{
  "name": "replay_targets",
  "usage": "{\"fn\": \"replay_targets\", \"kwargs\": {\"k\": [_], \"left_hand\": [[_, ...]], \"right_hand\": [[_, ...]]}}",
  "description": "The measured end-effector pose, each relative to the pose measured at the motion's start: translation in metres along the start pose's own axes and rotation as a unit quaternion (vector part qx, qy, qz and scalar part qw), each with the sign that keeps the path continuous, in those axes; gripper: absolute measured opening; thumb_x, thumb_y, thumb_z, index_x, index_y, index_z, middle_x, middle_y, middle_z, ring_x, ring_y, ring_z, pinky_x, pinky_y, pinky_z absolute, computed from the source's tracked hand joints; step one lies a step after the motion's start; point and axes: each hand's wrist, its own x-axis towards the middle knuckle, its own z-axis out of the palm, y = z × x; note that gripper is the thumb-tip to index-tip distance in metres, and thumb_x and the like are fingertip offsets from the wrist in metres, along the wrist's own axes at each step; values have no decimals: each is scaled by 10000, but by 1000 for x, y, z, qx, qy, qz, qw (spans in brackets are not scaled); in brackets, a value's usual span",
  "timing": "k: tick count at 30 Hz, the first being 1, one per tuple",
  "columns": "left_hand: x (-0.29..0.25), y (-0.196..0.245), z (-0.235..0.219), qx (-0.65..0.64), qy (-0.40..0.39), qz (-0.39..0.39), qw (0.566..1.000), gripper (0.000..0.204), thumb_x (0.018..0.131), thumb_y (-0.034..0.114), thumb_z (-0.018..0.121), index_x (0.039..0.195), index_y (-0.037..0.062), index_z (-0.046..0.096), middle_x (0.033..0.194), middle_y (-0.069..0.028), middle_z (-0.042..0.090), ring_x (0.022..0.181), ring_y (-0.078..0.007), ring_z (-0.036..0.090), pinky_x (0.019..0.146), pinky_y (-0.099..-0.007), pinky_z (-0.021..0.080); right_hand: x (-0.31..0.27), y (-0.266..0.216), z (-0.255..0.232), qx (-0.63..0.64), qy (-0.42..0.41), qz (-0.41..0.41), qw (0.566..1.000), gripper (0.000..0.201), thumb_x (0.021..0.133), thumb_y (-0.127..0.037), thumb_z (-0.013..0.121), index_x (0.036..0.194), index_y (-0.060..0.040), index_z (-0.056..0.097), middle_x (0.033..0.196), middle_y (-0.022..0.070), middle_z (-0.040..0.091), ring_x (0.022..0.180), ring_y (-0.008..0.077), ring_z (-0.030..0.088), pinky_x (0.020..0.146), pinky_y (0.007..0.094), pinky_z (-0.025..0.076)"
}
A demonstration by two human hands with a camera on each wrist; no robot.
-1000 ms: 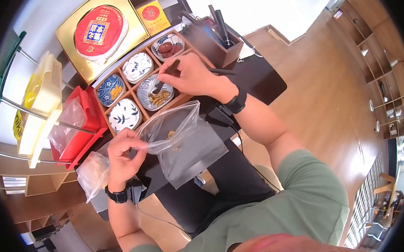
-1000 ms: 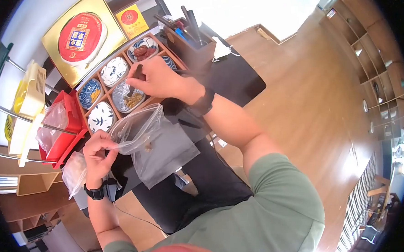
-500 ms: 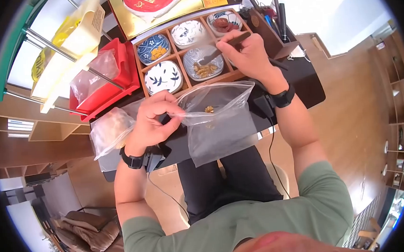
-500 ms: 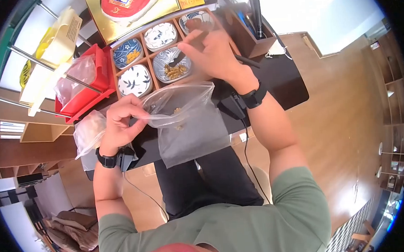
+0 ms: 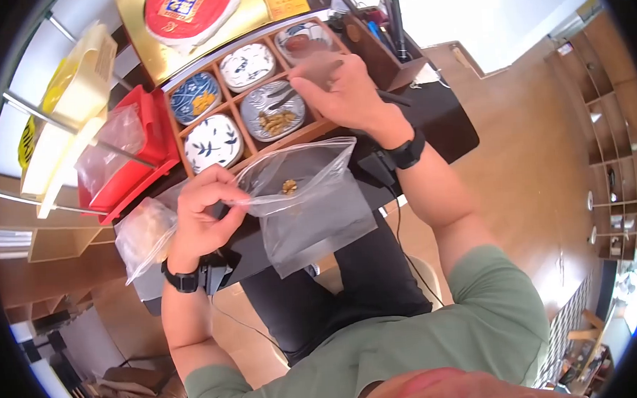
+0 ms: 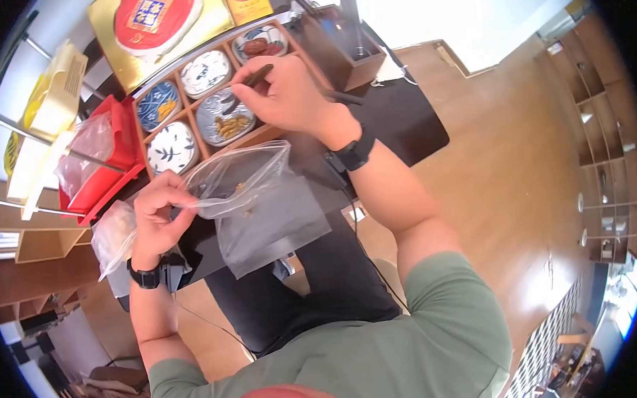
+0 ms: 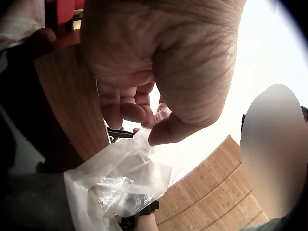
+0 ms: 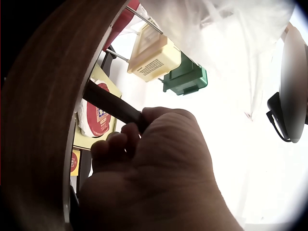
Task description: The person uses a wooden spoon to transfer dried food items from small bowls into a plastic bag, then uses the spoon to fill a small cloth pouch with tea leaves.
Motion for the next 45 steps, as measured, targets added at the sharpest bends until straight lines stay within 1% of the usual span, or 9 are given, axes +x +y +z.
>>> {"fn": "replay_targets", "kwargs": {"k": [7,8,9,11,12,15,22,34,45], "left_hand": [[1,2,-3,28,-1,4,1000,218,732,-103,709,877,57,734,846,-50,628,748,-149,602,660,-254,450],[1,2,-3,43,-2,7,999,219,731,-102,711,878,58,735,847,-50,632,755,-149,607,666,-252,454],[1,7,1,9,8,-32,999,183,746,-105,699,851,42,722,829,-44,600,793,-162,565,703,-273,427],[-2,6,2,-43,13,-50,998,185,747,-104,701,862,39,726,844,-44,601,793,-156,564,704,-269,427],[-4,7,0,-40,15,-48,998,185,747,-104,701,862,39,726,844,-44,601,793,-156,564,704,-269,427],[2,5,-2,-10,0,-10,1000,187,750,-104,701,876,32,729,863,-47,600,795,-147,562,709,-261,427],[-6,0,0,-7,5,-6,1000,212,746,-100,733,895,51,731,840,-52,624,761,-153,603,669,-271,455],[-1,7,-1,-17,6,-12,1000,192,764,-115,720,880,38,729,868,-31,608,768,-110,564,666,-239,416],[-3,3,-1,-20,6,-25,999,192,767,-106,725,893,39,731,861,-34,611,755,-111,571,669,-242,432]], "right_hand": [[-1,4,2,-29,15,-10,999,115,879,-127,749,927,-23,730,740,77,711,673,130,678,657,263,528],[1,8,3,-23,21,-16,999,124,883,-163,748,927,-47,739,699,82,692,773,168,698,687,293,530],[-2,5,-3,-65,2,33,997,135,890,-187,740,917,-56,738,692,91,678,951,206,694,751,344,531],[1,-8,-5,-41,-37,149,987,144,900,-194,729,906,-50,727,715,90,682,944,209,694,715,346,520],[1,2,-4,-74,-30,35,996,134,902,-174,730,897,-42,712,710,53,675,704,143,658,598,290,479],[1,-1,-7,9,-57,11,998,121,900,-151,735,903,-34,705,685,10,651,590,76,568,547,243,431],[2,-11,-7,-17,-143,14,990,113,925,-147,717,932,-37,693,726,38,666,636,116,580,595,268,458],[2,-13,-2,-56,-121,2,991,103,911,-125,717,940,-30,690,841,112,707,723,242,648,678,332,511],[2,-16,-3,-28,-145,24,989,114,909,-131,726,942,-25,700,819,74,697,715,176,623,670,297,499]]}}
